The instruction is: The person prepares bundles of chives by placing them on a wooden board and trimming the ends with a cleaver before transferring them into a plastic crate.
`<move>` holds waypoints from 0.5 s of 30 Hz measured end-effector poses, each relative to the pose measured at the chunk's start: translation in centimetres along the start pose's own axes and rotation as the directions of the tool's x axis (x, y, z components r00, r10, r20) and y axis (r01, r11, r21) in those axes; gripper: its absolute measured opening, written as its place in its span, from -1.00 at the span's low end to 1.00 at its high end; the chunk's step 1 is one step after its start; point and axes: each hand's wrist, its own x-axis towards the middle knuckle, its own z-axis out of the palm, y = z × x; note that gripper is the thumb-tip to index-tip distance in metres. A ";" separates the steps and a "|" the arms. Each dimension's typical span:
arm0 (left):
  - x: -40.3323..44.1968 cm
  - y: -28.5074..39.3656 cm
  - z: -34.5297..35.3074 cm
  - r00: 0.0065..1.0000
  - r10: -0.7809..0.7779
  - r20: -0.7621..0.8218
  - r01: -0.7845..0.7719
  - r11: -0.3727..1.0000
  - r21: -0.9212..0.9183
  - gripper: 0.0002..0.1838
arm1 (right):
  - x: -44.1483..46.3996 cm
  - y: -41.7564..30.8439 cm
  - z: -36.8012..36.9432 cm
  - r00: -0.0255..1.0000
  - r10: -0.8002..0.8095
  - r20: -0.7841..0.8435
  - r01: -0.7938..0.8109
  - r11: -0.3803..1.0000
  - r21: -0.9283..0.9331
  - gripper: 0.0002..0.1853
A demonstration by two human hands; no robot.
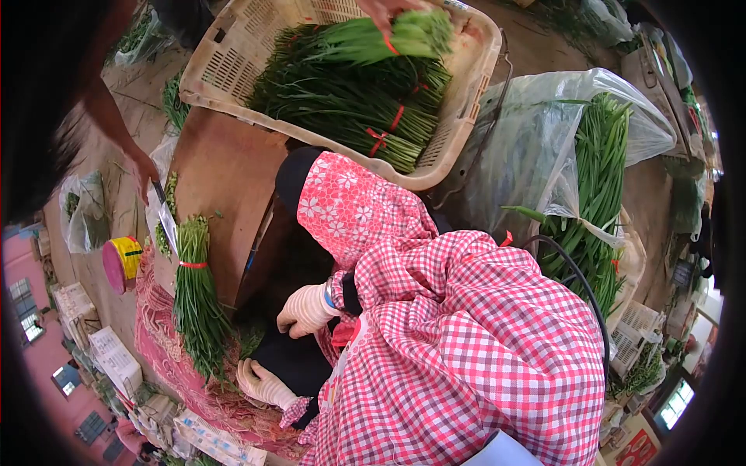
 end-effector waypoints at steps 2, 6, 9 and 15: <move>0.0 -0.1 0.0 1.000 0.001 -0.001 -0.001 1.000 0.007 -0.80 | 0.0 0.0 0.0 1.000 0.004 0.001 -0.004 1.000 0.003 -0.57; 0.0 -0.2 0.0 1.000 0.005 -0.004 -0.005 1.000 0.004 -0.79 | 0.0 0.0 0.0 1.000 0.010 0.005 -0.010 1.000 -0.001 -0.58; 0.0 -0.2 0.1 1.000 0.012 -0.005 -0.012 1.000 0.009 -0.79 | -0.1 -0.1 -0.1 1.000 0.009 0.008 -0.009 1.000 -0.003 -0.57; 0.1 -0.3 0.1 1.000 0.014 -0.011 -0.014 1.000 0.001 -0.79 | 0.3 0.7 0.4 1.000 0.000 -0.001 0.000 1.000 -0.010 -0.58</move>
